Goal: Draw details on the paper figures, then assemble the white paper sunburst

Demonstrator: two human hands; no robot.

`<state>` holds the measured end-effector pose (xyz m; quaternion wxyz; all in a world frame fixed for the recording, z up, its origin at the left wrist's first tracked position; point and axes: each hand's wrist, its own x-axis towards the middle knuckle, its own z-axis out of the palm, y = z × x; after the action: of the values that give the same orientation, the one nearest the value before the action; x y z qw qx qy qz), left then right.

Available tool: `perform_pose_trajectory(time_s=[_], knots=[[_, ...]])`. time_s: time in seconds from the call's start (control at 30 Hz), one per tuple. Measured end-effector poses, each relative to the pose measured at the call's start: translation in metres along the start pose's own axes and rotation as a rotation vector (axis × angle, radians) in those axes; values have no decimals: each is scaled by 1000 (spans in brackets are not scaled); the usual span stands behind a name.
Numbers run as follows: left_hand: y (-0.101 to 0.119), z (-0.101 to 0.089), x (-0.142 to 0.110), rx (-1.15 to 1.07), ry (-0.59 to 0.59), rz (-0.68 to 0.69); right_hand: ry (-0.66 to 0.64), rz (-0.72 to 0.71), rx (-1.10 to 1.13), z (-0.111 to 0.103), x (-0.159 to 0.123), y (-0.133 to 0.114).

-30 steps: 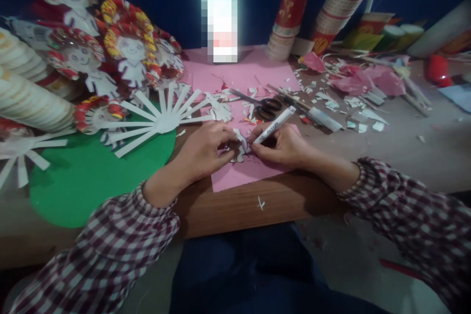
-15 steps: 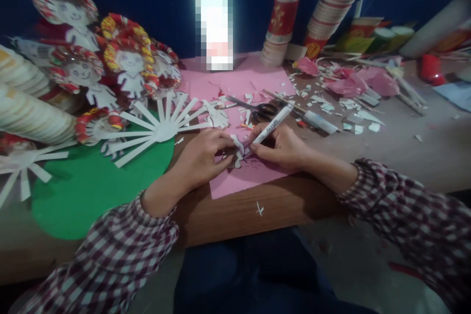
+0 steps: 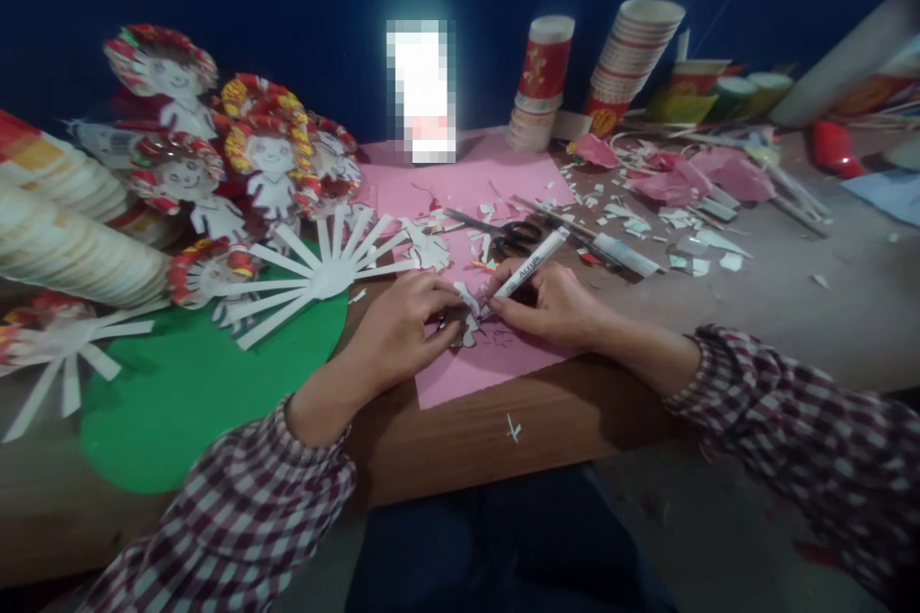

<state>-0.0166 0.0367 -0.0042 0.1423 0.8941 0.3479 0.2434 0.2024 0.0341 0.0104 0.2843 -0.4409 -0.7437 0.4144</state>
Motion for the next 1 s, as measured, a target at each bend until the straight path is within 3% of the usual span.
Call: perform_pose_trajectory(time_s=[0.33, 0.63, 0.87, 1.0], knots=[[1, 0, -1, -4, 10, 7, 105, -15, 231, 1, 6, 14], [2, -1, -2, -2, 14, -24, 100, -6, 98, 1, 3, 18], [-1, -2, -1, -34, -19, -25, 42, -167, 78, 3, -1, 9], [-3, -1, -2, -29, -29, -22, 10, -183, 49, 3, -3, 6]])
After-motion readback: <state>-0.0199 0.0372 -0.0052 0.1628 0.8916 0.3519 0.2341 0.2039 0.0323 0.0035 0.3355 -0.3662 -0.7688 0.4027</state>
